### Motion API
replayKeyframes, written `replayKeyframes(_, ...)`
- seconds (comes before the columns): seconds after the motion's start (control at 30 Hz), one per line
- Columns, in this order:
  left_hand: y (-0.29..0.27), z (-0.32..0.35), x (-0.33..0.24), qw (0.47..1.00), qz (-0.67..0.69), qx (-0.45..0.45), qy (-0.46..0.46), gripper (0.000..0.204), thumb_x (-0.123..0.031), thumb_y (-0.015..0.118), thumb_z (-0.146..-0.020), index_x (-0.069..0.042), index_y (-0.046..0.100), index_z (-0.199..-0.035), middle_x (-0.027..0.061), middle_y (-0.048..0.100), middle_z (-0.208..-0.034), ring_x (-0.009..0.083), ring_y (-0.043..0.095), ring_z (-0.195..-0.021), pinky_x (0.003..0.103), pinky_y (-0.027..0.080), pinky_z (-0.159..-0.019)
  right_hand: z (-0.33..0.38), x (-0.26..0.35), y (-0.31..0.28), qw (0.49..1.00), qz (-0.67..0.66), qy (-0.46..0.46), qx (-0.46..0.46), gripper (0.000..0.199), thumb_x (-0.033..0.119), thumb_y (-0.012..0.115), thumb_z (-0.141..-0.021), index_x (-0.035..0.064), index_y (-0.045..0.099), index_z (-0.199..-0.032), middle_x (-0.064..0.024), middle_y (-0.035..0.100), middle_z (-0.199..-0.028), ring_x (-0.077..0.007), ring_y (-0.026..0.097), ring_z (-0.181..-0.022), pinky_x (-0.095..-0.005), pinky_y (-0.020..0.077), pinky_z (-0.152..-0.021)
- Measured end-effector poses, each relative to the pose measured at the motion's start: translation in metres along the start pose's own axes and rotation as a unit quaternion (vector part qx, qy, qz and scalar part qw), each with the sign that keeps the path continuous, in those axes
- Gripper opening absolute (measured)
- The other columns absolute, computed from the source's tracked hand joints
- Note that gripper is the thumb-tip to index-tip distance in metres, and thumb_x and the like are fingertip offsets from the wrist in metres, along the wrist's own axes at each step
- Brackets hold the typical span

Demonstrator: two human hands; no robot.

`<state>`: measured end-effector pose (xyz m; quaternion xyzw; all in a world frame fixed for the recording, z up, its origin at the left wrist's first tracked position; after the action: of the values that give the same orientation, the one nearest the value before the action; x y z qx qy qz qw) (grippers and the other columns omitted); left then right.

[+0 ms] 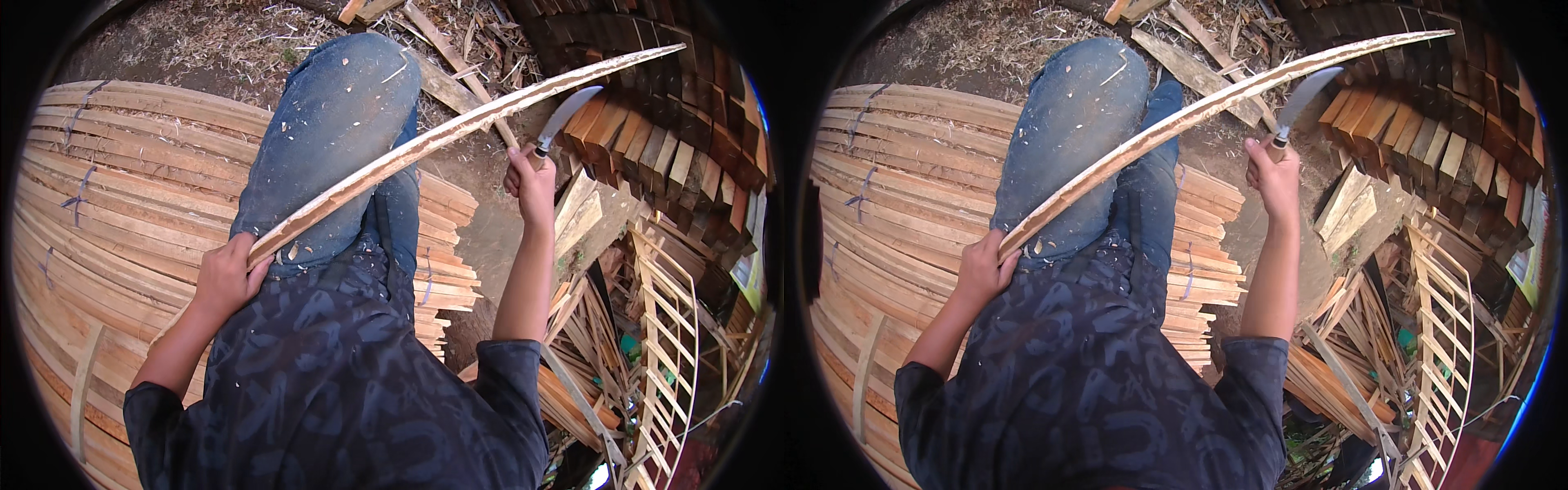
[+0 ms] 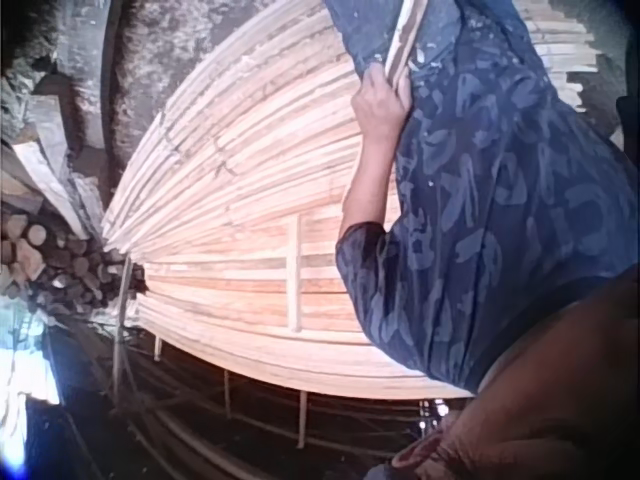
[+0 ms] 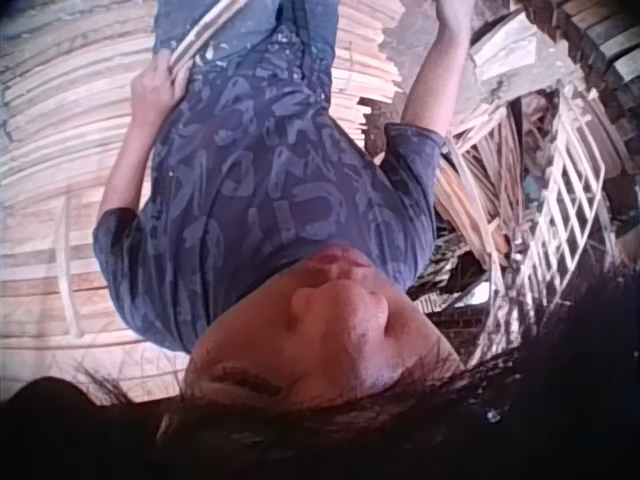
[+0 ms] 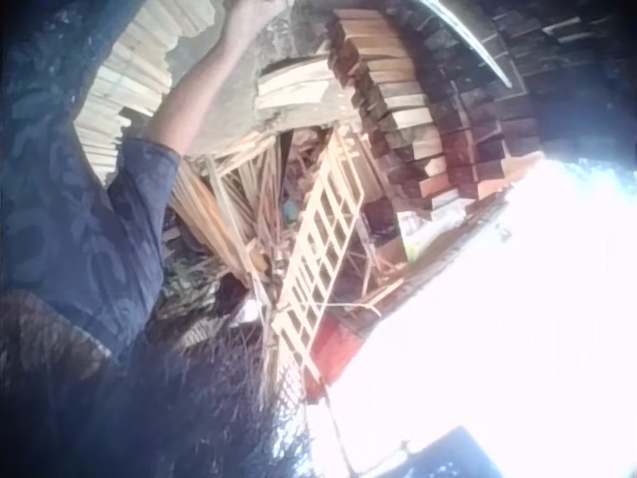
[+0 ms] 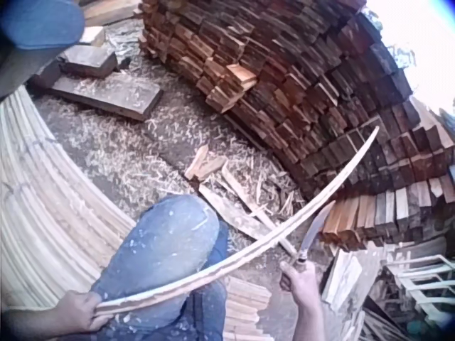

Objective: The person sits on the ground and uses a curved knife to shave a long, thin piece of wood held between their legs. They repeatedly scrape the blade along the wood's surface to remove thin layers, creating wood shavings.

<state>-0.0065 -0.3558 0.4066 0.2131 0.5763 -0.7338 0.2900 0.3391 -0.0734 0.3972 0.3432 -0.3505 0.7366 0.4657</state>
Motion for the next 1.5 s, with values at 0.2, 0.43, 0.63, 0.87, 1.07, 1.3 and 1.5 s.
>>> replayKeyframes(0.2, 0.001, 0.0, 0.002, 1.0, -0.02, 0.011, -0.004, 0.028, -0.023, 0.069, -0.083, -0.003, 0.052, -0.093, 0.0168, 0.059, -0.074, 0.0373, 0.06, -0.063, 0.042, 0.048, -0.053, 0.009, -0.016, 0.027, 0.991, 0.108, -0.032, 0.067, 0.029, 0.011, 0.059, -0.09, 0.0098, 0.043, -0.066, 0.0021, 0.045, -0.051, -0.0069, 0.04, -0.041, -0.0257, 0.0334, -0.041)
replayKeyframes(0.43, 0.003, -0.002, 0.0, 1.0, -0.019, 0.018, -0.007, 0.03, -0.025, 0.069, -0.083, -0.003, 0.051, -0.093, 0.0162, 0.058, -0.073, 0.0376, 0.06, -0.062, 0.042, 0.047, -0.053, 0.026, -0.017, 0.063, 0.829, 0.489, -0.162, 0.218, 0.03, 0.016, 0.06, -0.088, 0.0026, 0.047, -0.065, -0.0005, 0.054, -0.057, -0.0155, 0.052, -0.054, -0.0365, 0.0399, -0.053)
replayKeyframes(0.63, 0.001, -0.005, -0.001, 0.999, -0.034, 0.014, -0.002, 0.03, -0.025, 0.068, -0.084, -0.003, 0.051, -0.092, 0.0162, 0.058, -0.073, 0.037, 0.06, -0.062, 0.042, 0.047, -0.053, 0.003, -0.016, -0.007, 0.995, -0.079, -0.063, -0.021, 0.027, 0.01, 0.062, -0.089, 0.0103, 0.042, -0.071, 0.002, 0.044, -0.053, -0.0073, 0.037, -0.04, -0.0251, 0.0296, -0.037)
replayKeyframes(0.87, 0.002, 0.0, -0.001, 1.0, -0.015, 0.016, -0.01, 0.027, -0.02, 0.068, -0.083, -0.001, 0.051, -0.093, 0.0175, 0.058, -0.073, 0.0383, 0.06, -0.063, 0.043, 0.047, -0.054, 0.001, 0.006, -0.023, 0.983, -0.174, -0.043, -0.039, 0.029, 0.007, 0.059, -0.088, 0.0128, 0.04, -0.067, 0.004, 0.04, -0.05, -0.0064, 0.036, -0.039, -0.0242, 0.0288, -0.037)
replayKeyframes(1.07, 0.001, -0.001, 0.001, 1.0, -0.01, 0.007, -0.003, 0.027, -0.017, 0.068, -0.082, 0.0, 0.051, -0.094, 0.0186, 0.058, -0.073, 0.0393, 0.06, -0.063, 0.044, 0.046, -0.055, 0.006, 0.023, 0.0, 0.944, 0.296, -0.143, -0.033, 0.034, 0.011, 0.065, -0.085, 0.0067, 0.04, -0.061, 0.0045, 0.035, -0.053, -0.0064, 0.031, -0.05, -0.0294, 0.0292, -0.046)
replayKeyframes(1.3, 0.0, 0.0, 0.003, 1.0, -0.02, 0.014, -0.003, 0.028, -0.02, 0.069, -0.082, -0.001, 0.052, -0.094, 0.0178, 0.059, -0.076, 0.0378, 0.061, -0.064, 0.042, 0.048, -0.055, 0.005, -0.021, 0.019, 0.985, 0.158, -0.048, 0.048, 0.026, 0.008, 0.057, -0.091, 0.0109, 0.044, -0.069, 0.003, 0.043, -0.05, -0.0062, 0.037, -0.039, -0.0255, 0.0309, -0.037)
replayKeyframes(1.5, 0.005, 0.001, 0.003, 1.0, -0.014, 0.019, -0.01, 0.029, -0.019, 0.069, -0.082, 0.0, 0.052, -0.095, 0.0182, 0.058, -0.075, 0.0384, 0.06, -0.064, 0.043, 0.048, -0.055, -0.005, -0.014, 0.009, 0.99, 0.104, -0.095, 0.033, 0.027, 0.008, 0.058, -0.09, 0.0119, 0.041, -0.069, 0.0027, 0.041, -0.05, -0.0058, 0.035, -0.039, -0.025, 0.0312, -0.039)
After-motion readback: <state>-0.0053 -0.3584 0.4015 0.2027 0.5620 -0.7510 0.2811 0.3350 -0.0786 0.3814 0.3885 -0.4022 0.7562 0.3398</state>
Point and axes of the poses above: each hand's wrist, its own z-axis away from the middle knuckle, its own y-axis out of the palm, x = y × z, the point moved 7 cm from there along -z, towards the middle knuckle
